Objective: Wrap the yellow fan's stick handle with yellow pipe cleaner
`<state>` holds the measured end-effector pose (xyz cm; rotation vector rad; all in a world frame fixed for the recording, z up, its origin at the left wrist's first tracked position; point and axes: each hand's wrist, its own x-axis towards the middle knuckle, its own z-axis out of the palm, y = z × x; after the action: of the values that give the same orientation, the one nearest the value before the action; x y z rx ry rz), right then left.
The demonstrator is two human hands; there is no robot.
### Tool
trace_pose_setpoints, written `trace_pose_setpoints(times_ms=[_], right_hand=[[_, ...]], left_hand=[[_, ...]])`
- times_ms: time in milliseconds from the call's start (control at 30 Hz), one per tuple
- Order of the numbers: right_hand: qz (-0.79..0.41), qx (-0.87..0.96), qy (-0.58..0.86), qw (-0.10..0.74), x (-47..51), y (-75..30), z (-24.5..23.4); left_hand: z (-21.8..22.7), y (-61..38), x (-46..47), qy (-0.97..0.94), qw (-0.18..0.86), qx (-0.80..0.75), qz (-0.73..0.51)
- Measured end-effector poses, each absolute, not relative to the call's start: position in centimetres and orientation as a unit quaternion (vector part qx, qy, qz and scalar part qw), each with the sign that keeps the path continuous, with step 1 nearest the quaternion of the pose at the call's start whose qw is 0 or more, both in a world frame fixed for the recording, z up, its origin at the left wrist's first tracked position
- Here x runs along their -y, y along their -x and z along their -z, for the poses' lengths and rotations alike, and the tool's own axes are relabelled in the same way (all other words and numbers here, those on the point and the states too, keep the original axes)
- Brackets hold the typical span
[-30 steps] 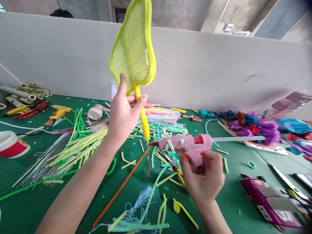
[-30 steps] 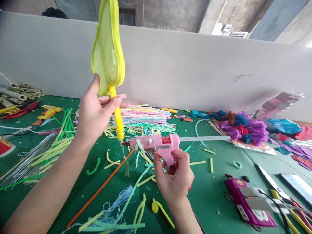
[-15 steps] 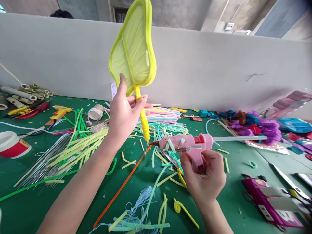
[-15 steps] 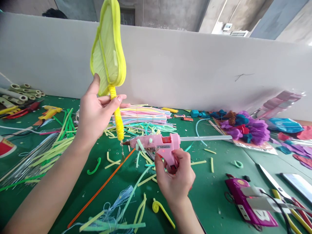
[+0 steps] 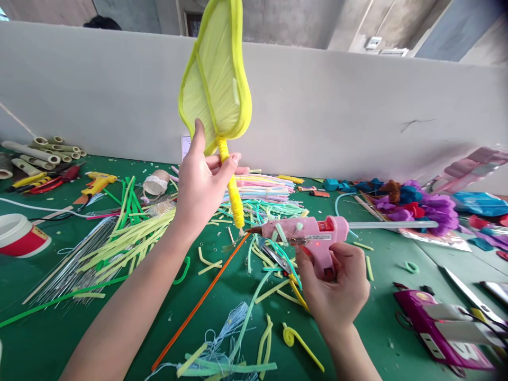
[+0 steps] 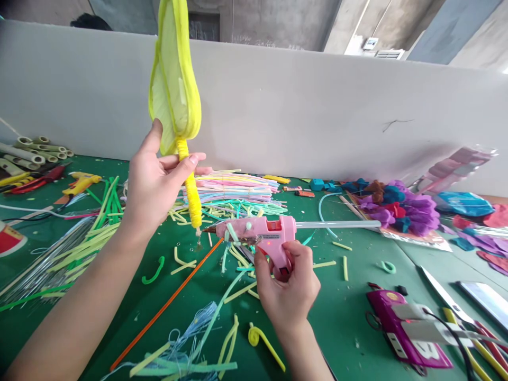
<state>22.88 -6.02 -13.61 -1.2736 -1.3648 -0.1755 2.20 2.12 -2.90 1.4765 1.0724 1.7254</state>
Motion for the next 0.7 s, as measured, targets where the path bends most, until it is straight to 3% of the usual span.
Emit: trace_pose_setpoints(times_ms=[233, 700], right_hand=[[0.067, 0.589, 0.541, 0.596, 6.10, -22.82, 13.54], [0.077, 0.592, 0.543, 0.590, 6.13, -22.95, 13.59]], left_hand=[[2.48, -2.30, -1.49, -0.500, 0.385, -0.373, -0.681], [2.50, -2.28, -1.55, -0.515, 0.369, -0.380, -0.674]])
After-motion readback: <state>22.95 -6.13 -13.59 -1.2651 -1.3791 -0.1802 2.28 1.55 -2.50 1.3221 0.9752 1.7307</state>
